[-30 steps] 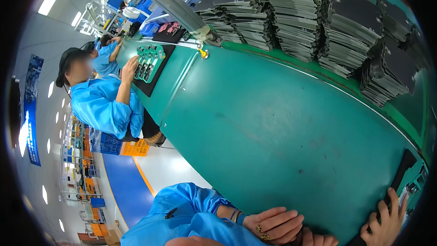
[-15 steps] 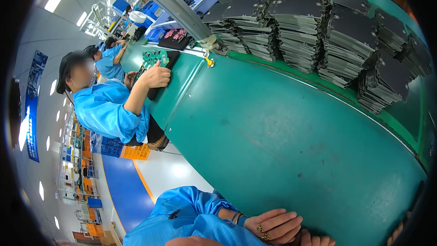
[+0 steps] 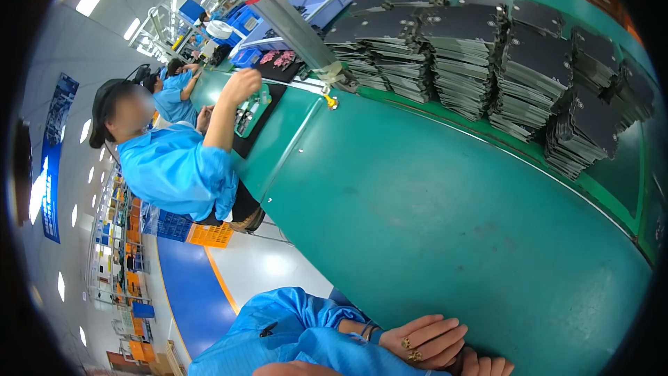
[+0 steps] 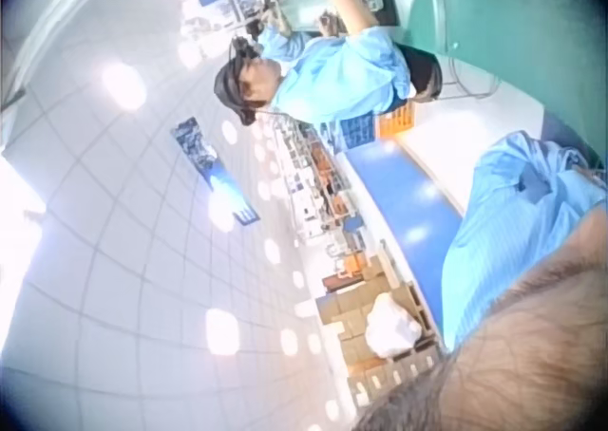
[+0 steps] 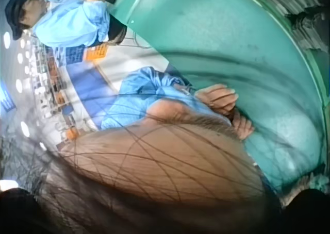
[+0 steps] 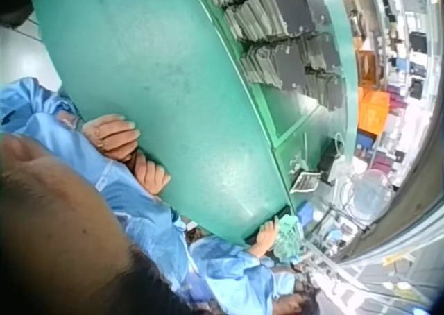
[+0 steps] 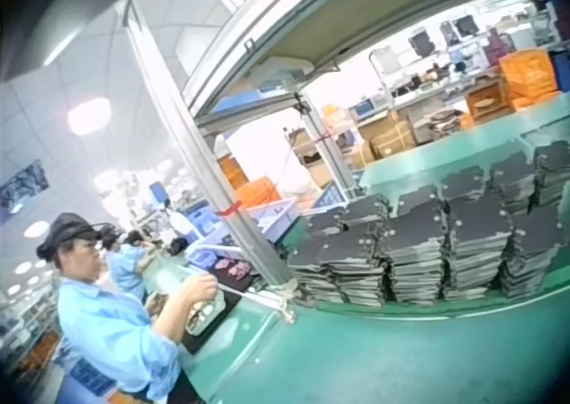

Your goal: Assembling components onto circuit boards on an electronics production line.

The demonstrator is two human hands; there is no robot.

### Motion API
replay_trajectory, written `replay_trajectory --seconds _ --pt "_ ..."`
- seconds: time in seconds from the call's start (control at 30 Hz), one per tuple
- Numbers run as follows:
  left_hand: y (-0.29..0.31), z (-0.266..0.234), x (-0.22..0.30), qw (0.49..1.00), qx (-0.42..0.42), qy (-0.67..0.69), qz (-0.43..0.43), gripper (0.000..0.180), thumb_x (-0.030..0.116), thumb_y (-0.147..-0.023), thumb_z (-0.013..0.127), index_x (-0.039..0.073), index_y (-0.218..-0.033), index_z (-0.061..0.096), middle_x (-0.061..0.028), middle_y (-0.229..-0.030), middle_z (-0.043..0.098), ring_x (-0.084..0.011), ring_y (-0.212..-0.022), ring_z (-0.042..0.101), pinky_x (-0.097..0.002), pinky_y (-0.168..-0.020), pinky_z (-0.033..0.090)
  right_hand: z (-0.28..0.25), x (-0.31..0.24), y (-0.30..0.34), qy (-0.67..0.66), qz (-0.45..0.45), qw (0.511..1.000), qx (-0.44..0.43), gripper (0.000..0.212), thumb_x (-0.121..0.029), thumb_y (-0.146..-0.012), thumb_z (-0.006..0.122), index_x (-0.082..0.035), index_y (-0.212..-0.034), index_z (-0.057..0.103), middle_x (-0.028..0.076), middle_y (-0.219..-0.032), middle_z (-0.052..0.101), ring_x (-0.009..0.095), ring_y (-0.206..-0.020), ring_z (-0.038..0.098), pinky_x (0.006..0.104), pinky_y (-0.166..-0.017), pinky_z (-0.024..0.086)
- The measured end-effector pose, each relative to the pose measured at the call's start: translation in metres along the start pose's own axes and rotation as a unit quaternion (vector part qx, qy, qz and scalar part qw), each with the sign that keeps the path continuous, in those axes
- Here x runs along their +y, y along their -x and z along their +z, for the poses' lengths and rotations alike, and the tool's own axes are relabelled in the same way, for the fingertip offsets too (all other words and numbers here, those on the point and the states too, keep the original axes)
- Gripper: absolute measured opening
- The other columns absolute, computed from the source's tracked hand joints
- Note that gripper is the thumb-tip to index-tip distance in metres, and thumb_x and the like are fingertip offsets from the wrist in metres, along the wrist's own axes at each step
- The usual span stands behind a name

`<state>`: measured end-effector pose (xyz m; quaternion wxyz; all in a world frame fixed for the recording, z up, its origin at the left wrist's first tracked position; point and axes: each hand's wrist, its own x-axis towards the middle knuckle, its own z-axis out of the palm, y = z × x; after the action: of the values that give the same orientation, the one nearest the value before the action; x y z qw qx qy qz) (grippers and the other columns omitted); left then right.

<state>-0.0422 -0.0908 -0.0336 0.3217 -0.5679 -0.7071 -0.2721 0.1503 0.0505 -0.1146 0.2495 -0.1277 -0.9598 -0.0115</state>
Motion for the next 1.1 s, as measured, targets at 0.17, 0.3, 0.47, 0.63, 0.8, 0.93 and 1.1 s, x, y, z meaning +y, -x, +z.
replay_trajectory --seconds 0.17,0.3,0.47,0.63,0.8,0.93,1.1 --pt "-0.003 -0.006 0.010 0.991 -0.064 0.115 -0.019 0.018 0.018 -0.080 0.060 0.005 -0.092 0.064 -0.0111 -0.113 0.061 -0.0257 -0.106 0.058 -0.0385 -0.092 0.049 -0.038 -0.037 -0.048 -0.005 0.046 0.999 -0.029 0.013 -0.019 -0.083 0.055 -0.008 -0.089 0.058 0.009 -0.075 0.049 0.029 -0.075 0.047 0.0406 -0.069 0.033" --pt "0.000 0.004 0.016 0.958 -0.028 0.285 -0.025 0.022 0.016 -0.078 0.063 -0.002 -0.090 0.059 -0.0217 -0.114 0.053 -0.0381 -0.110 0.050 -0.0486 -0.097 0.042 -0.039 -0.044 -0.048 -0.090 0.101 0.990 0.035 0.010 -0.012 -0.085 0.053 -0.005 -0.092 0.056 0.012 -0.080 0.052 0.033 -0.077 0.047 0.0433 -0.069 0.034" --pt "0.012 -0.003 0.031 0.930 0.020 0.365 -0.041 0.017 0.013 -0.081 0.061 0.000 -0.090 0.055 -0.0182 -0.113 0.048 -0.0367 -0.107 0.046 -0.0471 -0.092 0.040 -0.046 -0.041 -0.033 -0.087 0.112 0.989 0.042 0.009 -0.012 -0.088 0.053 -0.003 -0.089 0.054 0.013 -0.085 0.055 0.033 -0.083 0.049 0.0433 -0.074 0.035" --pt "0.037 -0.044 0.029 0.931 0.037 0.359 -0.057 0.013 0.009 -0.083 0.061 0.001 -0.092 0.055 -0.0129 -0.109 0.048 -0.0311 -0.098 0.049 -0.0405 -0.081 0.044 -0.049 -0.044 -0.039 -0.078 0.070 0.990 0.091 0.007 -0.010 -0.087 0.054 -0.003 -0.088 0.055 0.013 -0.085 0.056 0.033 -0.083 0.051 0.0427 -0.074 0.036" --pt "0.065 -0.076 0.024 0.928 0.021 0.348 -0.130 0.011 0.015 -0.091 0.057 0.006 -0.096 0.059 -0.0115 -0.080 0.064 -0.0302 -0.070 0.062 -0.0389 -0.064 0.050 -0.045 -0.040 -0.038 -0.072 0.055 0.989 0.121 0.009 -0.010 -0.086 0.054 -0.003 -0.091 0.055 0.013 -0.086 0.057 0.033 -0.083 0.051 0.0421 -0.074 0.036" --pt "0.097 -0.080 0.007 0.914 -0.033 0.354 -0.196 0.014 0.022 -0.093 0.053 0.009 -0.094 0.057 -0.0146 -0.076 0.061 -0.0340 -0.071 0.061 -0.0420 -0.062 0.048 -0.042 -0.038 -0.041 -0.073 0.057 0.988 0.127 0.009 -0.010 -0.086 0.054 -0.003 -0.091 0.055 0.013 -0.086 0.057 0.033 -0.084 0.052 0.0420 -0.074 0.036" --pt "0.153 -0.067 -0.025 0.888 -0.076 0.284 -0.353 0.025 0.032 -0.093 0.052 0.008 -0.087 0.058 -0.0164 -0.072 0.061 -0.0352 -0.071 0.061 -0.0450 -0.059 0.046 -0.039 -0.037 -0.041 -0.100 0.064 0.984 0.136 0.007 -0.009 -0.085 0.056 -0.003 -0.088 0.055 0.013 -0.085 0.057 0.033 -0.084 0.052 0.0422 -0.075 0.037"
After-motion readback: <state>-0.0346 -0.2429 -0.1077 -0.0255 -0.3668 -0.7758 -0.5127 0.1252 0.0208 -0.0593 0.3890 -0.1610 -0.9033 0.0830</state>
